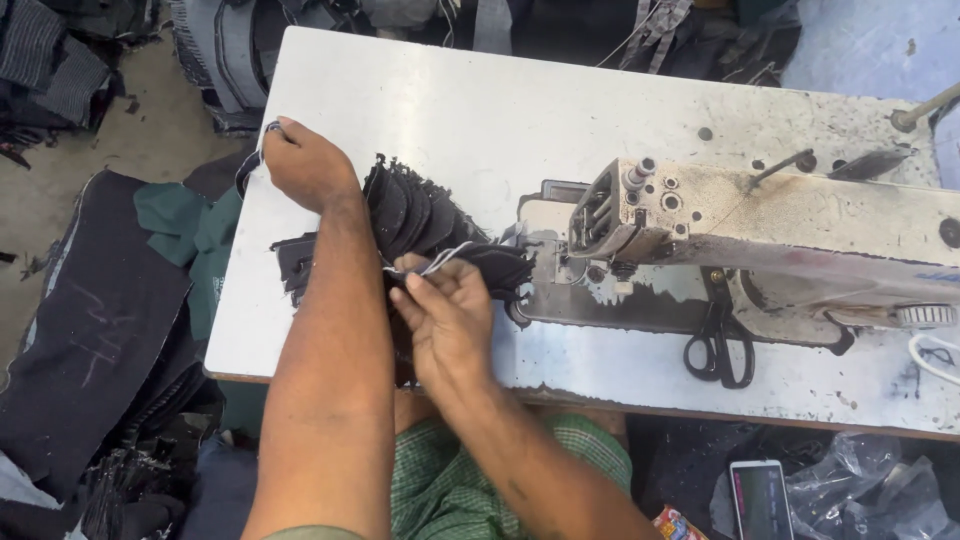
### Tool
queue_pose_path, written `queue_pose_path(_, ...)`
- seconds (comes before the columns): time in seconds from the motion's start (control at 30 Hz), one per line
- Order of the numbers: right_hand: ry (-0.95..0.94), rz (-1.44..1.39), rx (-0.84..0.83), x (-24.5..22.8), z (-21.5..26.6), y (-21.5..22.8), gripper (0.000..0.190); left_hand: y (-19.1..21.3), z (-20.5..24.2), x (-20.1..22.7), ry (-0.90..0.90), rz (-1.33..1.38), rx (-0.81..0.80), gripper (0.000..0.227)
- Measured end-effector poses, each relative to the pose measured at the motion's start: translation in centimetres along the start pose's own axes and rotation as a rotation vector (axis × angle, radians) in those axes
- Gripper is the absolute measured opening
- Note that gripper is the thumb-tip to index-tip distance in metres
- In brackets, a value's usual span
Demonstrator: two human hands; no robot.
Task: Bundling cut fabric shoe upper components together using a strip of scrap material.
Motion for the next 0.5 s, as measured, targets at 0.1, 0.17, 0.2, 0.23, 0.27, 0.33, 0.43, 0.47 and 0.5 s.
queue_pose_path(0.1,-0.118,-0.107,0.095,0.8,1.1,0.7,0.029,-0.6,-0.4,-0.4,-0.063,-0.008,0.044,0.036)
queue_pose_path(0.17,-0.141,-0.075,0.076,1.1,0.7,1.0,0.025,-0.3,-0.2,-0.2,-0.052,-0.004,0.029,0.035)
queue_pose_path(0.2,-0.165,-0.044,0.055,1.2,0.6,1.1,0.023,-0.2,-0.2,-0.2,-0.042,0.002,0.017,0.035)
queue_pose_path(0.23,-0.165,-0.043,0.056,0.8,0.1,0.7,0.023,0.1,0.0,0.0,-0.042,0.001,0.017,0.035)
queue_pose_path(0.27,-0.122,0.056,-0.003,0.3,-0.5,0.1,0.016,0.2,0.1,0.2,-0.007,0.001,-0.009,0.035)
queue_pose_path(0.33,-0.078,0.155,-0.063,-0.4,-1.3,-0.4,0.011,0.1,-0.1,0.1,0.026,0.002,-0.036,0.035)
queue_pose_path(0.43,-0.025,0.290,-0.097,-0.5,-2.1,-0.1,0.018,-1.1,-1.3,-1.0,0.009,0.043,-0.032,0.035)
queue_pose_path(0.47,-0.005,0.370,-0.116,-0.2,-2.2,0.4,0.021,-1.7,-1.6,-1.9,0.007,0.067,-0.015,0.035)
queue_pose_path(0.5,0.015,0.450,-0.135,0.1,-2.2,0.9,0.026,-2.2,-1.9,-2.7,0.004,0.090,0.003,0.035)
Point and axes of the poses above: each hand's wrist, its own z-axis away from the middle knuckle, its own y-axis out of the back of the hand, x = y × z, the point moved 2 cm from there along -z, towards the middle knuckle, and after that the axes turned 7 degrees about y, right-handed, at the moved point
